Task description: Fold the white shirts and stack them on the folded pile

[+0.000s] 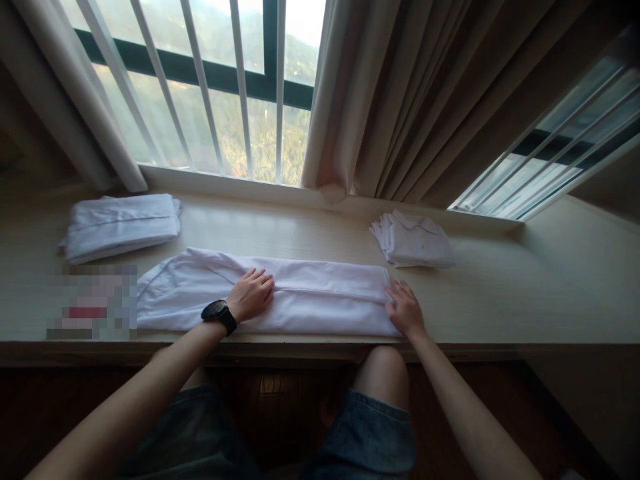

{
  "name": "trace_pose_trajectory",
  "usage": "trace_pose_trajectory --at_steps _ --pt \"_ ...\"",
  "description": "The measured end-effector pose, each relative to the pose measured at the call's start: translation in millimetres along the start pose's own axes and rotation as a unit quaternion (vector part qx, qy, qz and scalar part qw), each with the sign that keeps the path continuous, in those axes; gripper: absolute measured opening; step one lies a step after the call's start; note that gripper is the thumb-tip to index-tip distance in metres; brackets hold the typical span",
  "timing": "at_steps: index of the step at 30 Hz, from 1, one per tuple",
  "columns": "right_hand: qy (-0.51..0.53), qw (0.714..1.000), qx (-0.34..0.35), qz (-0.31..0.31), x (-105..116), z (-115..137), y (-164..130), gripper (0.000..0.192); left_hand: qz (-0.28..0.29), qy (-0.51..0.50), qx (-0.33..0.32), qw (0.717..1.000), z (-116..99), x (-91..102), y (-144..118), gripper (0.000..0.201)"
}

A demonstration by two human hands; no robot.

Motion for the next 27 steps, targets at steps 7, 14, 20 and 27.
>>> trace_pose_trajectory --at_steps 7,14,20,27 --pt "-0.046 0.992 -0.051 0.106 -26 81 32 0.056 0.017 -0.053 0.079 0.995 -21 -31.3 11 0.051" --pt "-0.098 0.978 -0.029 0.18 -48 73 30 0.056 0.005 -0.041 0.114 0.993 -28 -37.4 1 0.052" --pt "-0.091 0.983 -0.021 0.16 -51 63 29 0.059 0.017 -0.004 0.181 0.983 9 -30.6 -21 0.054" --pt "-0.064 0.986 -0.02 0.155 -52 62 27 0.061 -0.007 0.067 0.287 0.956 95 -4.2 -78 0.051"
Point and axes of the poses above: each hand's wrist, its own y-axis towards the middle knuckle, its own x-axis out of the back of the hand, z = x × y, the point moved 5 cm from there along y, towards the middle knuckle, and after that the axes turned 13 degrees about -x, right-handed, at the moved point
